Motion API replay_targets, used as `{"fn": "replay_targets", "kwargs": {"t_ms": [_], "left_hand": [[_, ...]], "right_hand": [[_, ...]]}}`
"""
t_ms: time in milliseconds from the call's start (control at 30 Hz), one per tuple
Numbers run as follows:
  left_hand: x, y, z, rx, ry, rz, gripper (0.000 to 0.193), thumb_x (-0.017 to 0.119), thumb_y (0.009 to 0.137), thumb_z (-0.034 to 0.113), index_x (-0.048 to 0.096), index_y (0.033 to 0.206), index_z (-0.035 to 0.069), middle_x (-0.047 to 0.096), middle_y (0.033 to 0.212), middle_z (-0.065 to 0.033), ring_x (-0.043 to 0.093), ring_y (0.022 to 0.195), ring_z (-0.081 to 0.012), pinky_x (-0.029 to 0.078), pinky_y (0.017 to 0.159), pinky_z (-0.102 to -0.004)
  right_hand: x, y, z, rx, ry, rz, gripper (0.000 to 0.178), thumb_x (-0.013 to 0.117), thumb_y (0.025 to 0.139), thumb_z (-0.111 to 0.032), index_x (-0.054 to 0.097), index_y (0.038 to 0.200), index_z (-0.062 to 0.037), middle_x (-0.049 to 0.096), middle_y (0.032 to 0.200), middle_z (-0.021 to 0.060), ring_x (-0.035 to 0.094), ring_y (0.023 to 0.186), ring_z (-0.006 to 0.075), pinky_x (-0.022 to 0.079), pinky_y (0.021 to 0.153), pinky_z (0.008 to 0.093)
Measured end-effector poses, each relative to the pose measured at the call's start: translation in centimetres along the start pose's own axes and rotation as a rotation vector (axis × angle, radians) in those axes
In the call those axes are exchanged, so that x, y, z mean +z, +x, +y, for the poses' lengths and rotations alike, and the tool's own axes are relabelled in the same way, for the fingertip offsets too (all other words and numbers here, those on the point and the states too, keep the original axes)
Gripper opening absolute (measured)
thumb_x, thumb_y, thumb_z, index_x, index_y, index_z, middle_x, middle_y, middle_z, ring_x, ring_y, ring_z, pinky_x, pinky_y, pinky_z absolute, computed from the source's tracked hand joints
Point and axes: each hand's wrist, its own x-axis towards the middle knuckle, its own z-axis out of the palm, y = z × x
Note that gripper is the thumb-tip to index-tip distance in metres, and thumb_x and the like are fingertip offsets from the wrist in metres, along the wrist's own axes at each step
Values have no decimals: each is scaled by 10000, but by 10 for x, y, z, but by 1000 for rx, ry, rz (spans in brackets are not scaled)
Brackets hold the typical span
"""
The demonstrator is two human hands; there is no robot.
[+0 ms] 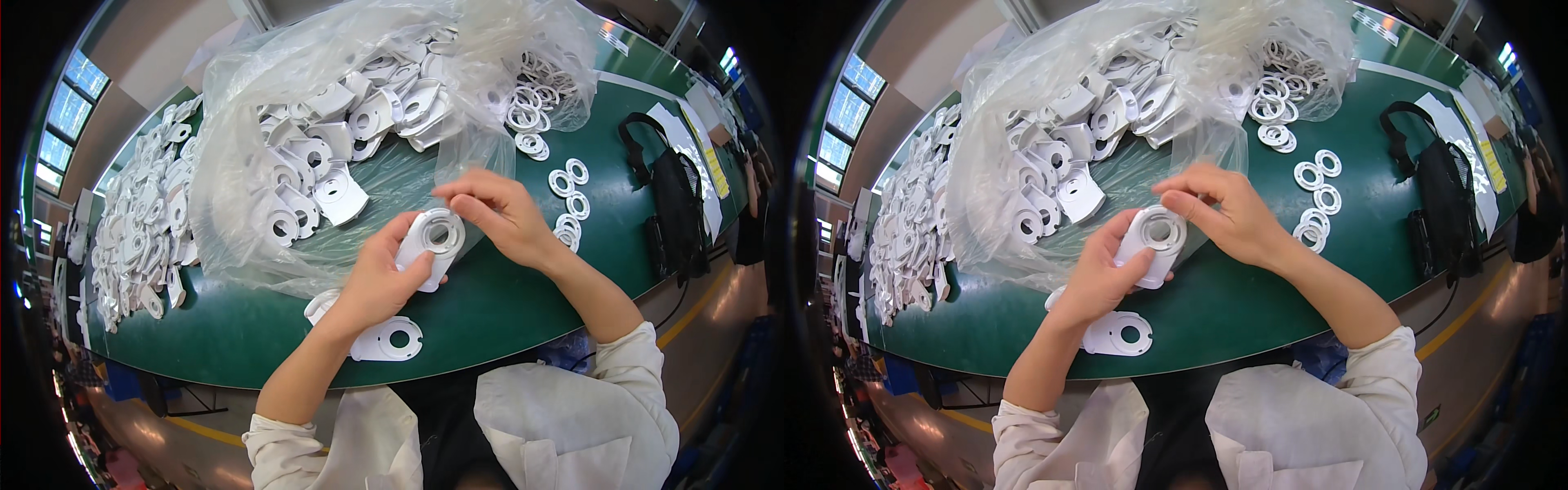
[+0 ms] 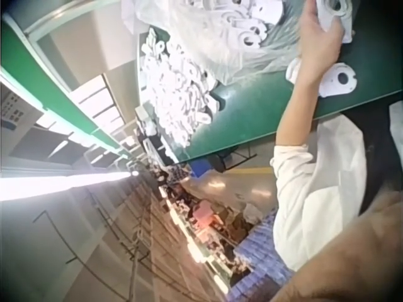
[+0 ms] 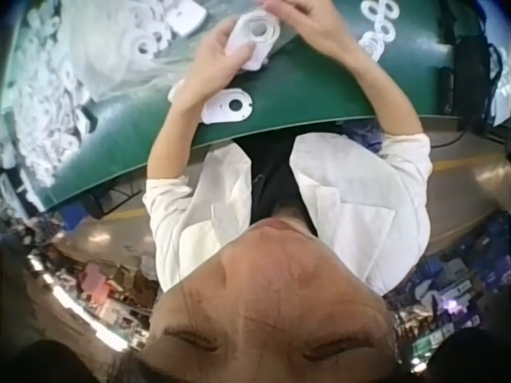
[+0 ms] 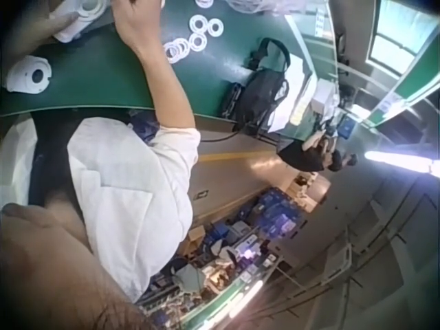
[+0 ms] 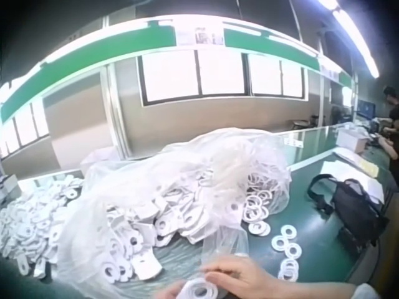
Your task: Assembling circular plastic rings onto a white plastic base component at a factory workstation.
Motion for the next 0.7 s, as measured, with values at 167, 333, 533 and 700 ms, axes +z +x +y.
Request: {"fn": "replay_targets", "kwargs": {"t_ms": [167, 333, 533, 700], "left_hand": [[4, -1, 5, 118, 367, 59, 277, 573, 927, 161, 516, 1152, 10, 635, 910, -82, 600, 702, -131, 469, 627, -276], [-2, 1, -7, 179, 481, 123, 201, 544, 948, 207, 536, 972, 8, 568, 743, -132, 497, 582, -202, 394, 553, -330], [-5, 2, -5, 240, 660, 87, 192, 503, 965, 178, 533, 891, 3, 522, 669, -143, 452, 569, -219, 372, 538, -333], [-1, 4, -10, 227, 321, 189, 154, 477, 987, 159, 516, 960, 13, 620, 798, -70, 504, 669, -101, 399, 573, -286]], "right_hand": [[-2, 0, 0, 214, 194, -124, 135, 618, 892, -78, 699, 965, 1, 629, 836, 48, 566, 786, 84, 443, 684, 244], [5, -2, -2, -35, -83, -114, 106, 639, 879, -107, 664, 889, -4, 631, 824, 66, 576, 730, 157, 439, 652, 276], [1, -3, 0, -166, -265, -206, 137, 630, 891, -138, 640, 930, -7, 634, 842, 77, 574, 739, 170, 447, 662, 288], [8, -1, 0, 118, 199, -51, 200, 574, 946, -164, 640, 1002, 17, 653, 895, 40, 567, 780, 104, 459, 701, 256]]}}
